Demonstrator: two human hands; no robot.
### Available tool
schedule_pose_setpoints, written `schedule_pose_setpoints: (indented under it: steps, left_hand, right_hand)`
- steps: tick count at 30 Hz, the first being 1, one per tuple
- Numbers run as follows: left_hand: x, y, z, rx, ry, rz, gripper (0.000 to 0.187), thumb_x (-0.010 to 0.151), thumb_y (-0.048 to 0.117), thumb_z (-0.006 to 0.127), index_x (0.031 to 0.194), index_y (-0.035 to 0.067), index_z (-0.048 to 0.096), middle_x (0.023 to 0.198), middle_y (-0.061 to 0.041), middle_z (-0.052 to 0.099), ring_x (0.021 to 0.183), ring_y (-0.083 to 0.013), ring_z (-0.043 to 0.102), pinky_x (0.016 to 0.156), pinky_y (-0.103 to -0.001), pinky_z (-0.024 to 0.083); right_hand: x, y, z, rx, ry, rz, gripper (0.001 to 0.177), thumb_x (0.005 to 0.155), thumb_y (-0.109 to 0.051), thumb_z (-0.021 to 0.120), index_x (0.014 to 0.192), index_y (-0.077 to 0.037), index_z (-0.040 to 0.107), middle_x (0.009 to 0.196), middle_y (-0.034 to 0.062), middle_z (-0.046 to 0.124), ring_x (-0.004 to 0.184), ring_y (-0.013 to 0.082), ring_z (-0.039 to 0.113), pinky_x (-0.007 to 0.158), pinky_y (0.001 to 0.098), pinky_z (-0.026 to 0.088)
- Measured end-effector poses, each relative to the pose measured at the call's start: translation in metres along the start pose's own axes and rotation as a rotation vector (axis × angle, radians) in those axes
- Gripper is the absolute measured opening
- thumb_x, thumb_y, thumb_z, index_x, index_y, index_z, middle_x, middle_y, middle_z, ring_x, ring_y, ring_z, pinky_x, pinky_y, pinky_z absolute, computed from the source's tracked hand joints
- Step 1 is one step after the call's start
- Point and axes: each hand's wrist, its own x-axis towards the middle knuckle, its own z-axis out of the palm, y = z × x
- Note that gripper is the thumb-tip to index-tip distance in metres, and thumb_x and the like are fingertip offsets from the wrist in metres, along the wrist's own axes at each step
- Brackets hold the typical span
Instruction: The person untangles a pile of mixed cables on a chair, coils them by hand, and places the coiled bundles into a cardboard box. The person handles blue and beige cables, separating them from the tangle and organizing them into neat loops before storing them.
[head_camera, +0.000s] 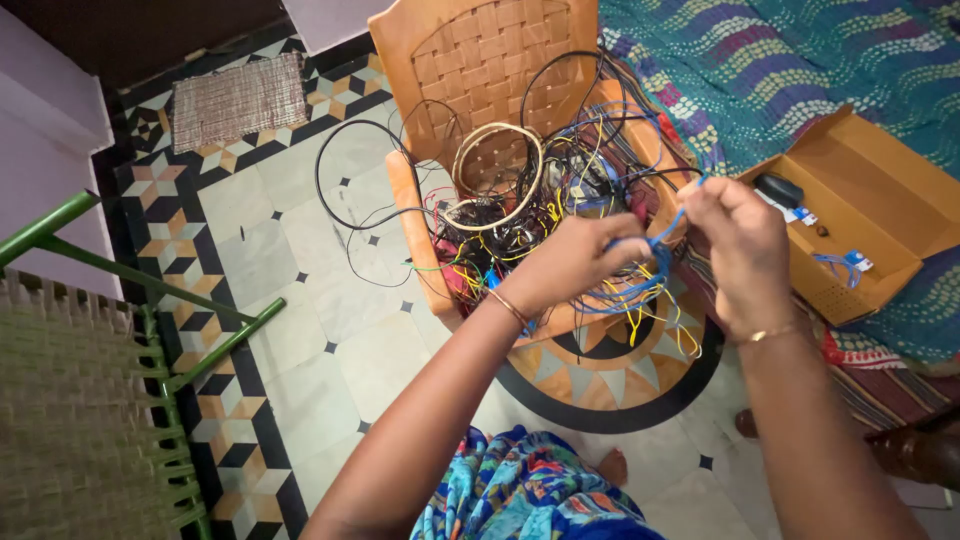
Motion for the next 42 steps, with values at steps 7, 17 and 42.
schedule_pose_setpoints:
  steps: [7, 17, 42]
  left_hand:
    - [0.011, 0.009, 0.003, 0.104, 0.075, 0.244, 0.028, 0.097, 0.035, 0.070, 0.110, 0.011, 0.066, 0.096, -0.012, 0.072, 0.087, -0.0306, 0.073, 0.078, -0.040, 0.057]
    - [0.016, 0.025, -0.002, 0.488, 0.042, 0.301, 0.037, 0.099, 0.047, 0.057, 0.113, 0.014, 0.067, 0.096, -0.010, 0.070, 0.080, -0.0328, 0.071, 0.069, -0.044, 0.056]
    - [0.013, -0.006, 0.017, -0.004, 0.337, -0.156, 0.030, 0.099, 0.033, 0.061, 0.097, 0.005, 0.071, 0.080, -0.016, 0.070, 0.075, -0.0328, 0.069, 0.067, -0.039, 0.052]
  right_hand:
    - [0.051, 0.050, -0.023, 0.098, -0.240, 0.432, 0.018, 0.098, -0.026, 0.064, 0.104, -0.009, 0.068, 0.096, -0.0005, 0.068, 0.083, 0.0086, 0.064, 0.071, 0.0258, 0.051]
    - [0.047, 0.088, -0.042, -0.166, -0.666, 0.251, 0.016, 0.088, -0.009, 0.069, 0.103, -0.004, 0.066, 0.094, -0.0030, 0.068, 0.085, 0.0051, 0.063, 0.070, 0.0246, 0.053]
    - [-0.028, 0.000, 0.024, -0.699, -0.149, -0.109, 0.023, 0.094, -0.026, 0.067, 0.100, -0.005, 0.074, 0.079, 0.0051, 0.072, 0.074, 0.0083, 0.065, 0.066, 0.0291, 0.052]
